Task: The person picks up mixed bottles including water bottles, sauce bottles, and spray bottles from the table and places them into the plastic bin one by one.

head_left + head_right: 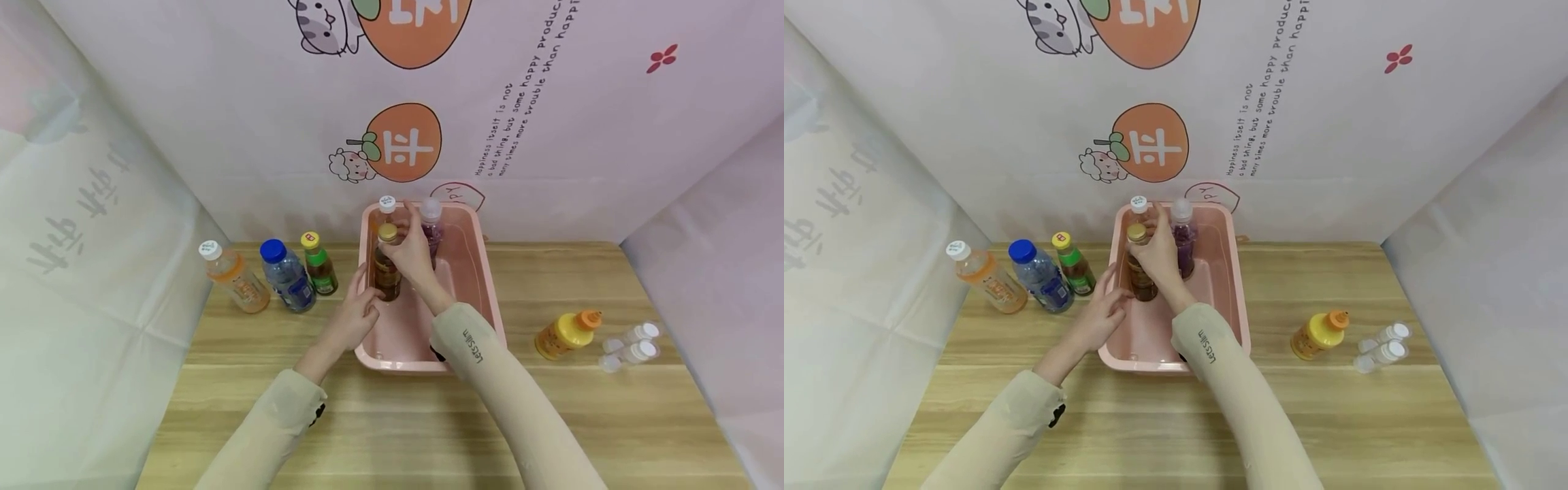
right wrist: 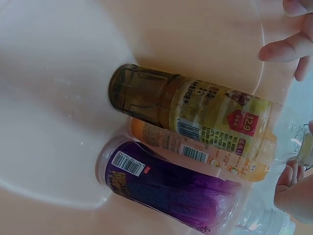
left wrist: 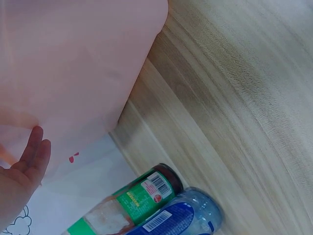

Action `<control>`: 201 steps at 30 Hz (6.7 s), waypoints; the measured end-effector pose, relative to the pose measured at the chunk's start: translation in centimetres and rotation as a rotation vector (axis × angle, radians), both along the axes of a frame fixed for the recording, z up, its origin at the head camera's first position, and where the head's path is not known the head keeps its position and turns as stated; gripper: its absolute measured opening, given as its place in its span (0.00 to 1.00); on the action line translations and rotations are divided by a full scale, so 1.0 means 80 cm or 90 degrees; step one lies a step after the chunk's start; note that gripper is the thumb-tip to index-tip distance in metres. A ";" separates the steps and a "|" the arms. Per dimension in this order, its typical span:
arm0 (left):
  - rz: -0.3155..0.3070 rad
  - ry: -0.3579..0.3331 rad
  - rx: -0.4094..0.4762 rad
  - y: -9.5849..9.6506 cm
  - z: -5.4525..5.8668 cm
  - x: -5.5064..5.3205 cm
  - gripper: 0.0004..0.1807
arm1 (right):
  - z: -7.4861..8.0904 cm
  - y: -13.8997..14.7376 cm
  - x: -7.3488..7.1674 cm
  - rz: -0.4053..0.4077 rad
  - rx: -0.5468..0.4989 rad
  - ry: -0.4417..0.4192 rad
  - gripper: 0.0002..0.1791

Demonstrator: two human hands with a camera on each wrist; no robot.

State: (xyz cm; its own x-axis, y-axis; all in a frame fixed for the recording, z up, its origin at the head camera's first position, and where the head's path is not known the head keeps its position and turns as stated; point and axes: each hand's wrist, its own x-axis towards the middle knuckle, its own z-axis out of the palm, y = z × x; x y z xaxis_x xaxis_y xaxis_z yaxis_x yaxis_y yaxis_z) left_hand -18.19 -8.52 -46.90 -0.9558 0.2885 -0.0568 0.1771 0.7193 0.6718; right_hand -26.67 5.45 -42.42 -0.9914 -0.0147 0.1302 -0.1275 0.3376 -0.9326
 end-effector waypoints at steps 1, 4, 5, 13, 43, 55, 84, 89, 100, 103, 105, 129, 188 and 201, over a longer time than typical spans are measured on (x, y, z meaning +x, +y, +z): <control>0.000 0.000 -0.002 0.000 0.000 0.000 0.17 | 0.001 0.000 0.000 -0.002 0.002 -0.004 0.51; 0.000 -0.001 -0.003 0.001 0.002 0.000 0.18 | 0.004 0.002 0.001 -0.001 0.003 -0.013 0.50; 0.001 -0.001 -0.003 0.001 0.003 0.001 0.18 | 0.004 0.003 0.002 0.001 0.003 -0.015 0.50; 0.009 -0.012 -0.011 0.003 0.005 0.003 0.18 | 0.011 0.009 0.007 0.028 0.016 -0.029 0.47; 0.010 0.005 -0.003 0.000 0.001 0.004 0.16 | 0.091 0.108 0.051 0.079 0.164 0.080 0.27; 0.009 0.000 -0.002 0.002 0.001 0.003 0.16 | 0.018 0.167 0.052 0.020 0.239 0.142 0.23; 0.029 0.044 -0.015 0.002 0.003 0.006 0.20 | -0.046 0.177 0.049 0.003 0.218 0.055 0.31; 0.029 0.132 -0.049 0.000 0.010 0.008 0.22 | -0.046 0.175 0.048 0.011 0.212 0.044 0.32; 0.091 0.268 0.014 -0.016 0.054 0.008 0.20 | -0.050 0.176 0.048 0.011 0.217 0.052 0.31; 0.103 0.286 -0.010 -0.032 0.063 0.003 0.20 | -0.050 0.177 0.048 0.012 0.214 0.057 0.30; 0.107 0.294 -0.029 -0.044 0.067 -0.001 0.20 | -0.050 0.177 0.048 0.011 0.212 0.057 0.30; 0.456 0.311 0.000 -0.208 0.072 -0.032 0.25 | -0.048 0.176 0.049 0.007 0.215 0.056 0.29; 0.631 0.436 0.303 -0.193 0.120 -0.021 0.26 | -0.046 0.176 0.050 0.000 0.208 0.044 0.29; 0.487 0.592 0.336 -0.128 0.197 -0.021 0.27 | -0.045 0.177 0.051 0.001 0.210 0.034 0.29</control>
State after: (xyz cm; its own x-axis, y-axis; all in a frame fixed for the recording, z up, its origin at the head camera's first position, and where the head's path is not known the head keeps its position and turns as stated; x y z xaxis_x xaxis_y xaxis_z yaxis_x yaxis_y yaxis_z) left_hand -19.84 -18.79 -31.17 -0.5079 -0.5551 0.6588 0.3908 0.5330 0.7504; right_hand -22.58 19.63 -45.99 -0.9831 -0.0660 0.1706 -0.1744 0.6204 -0.7647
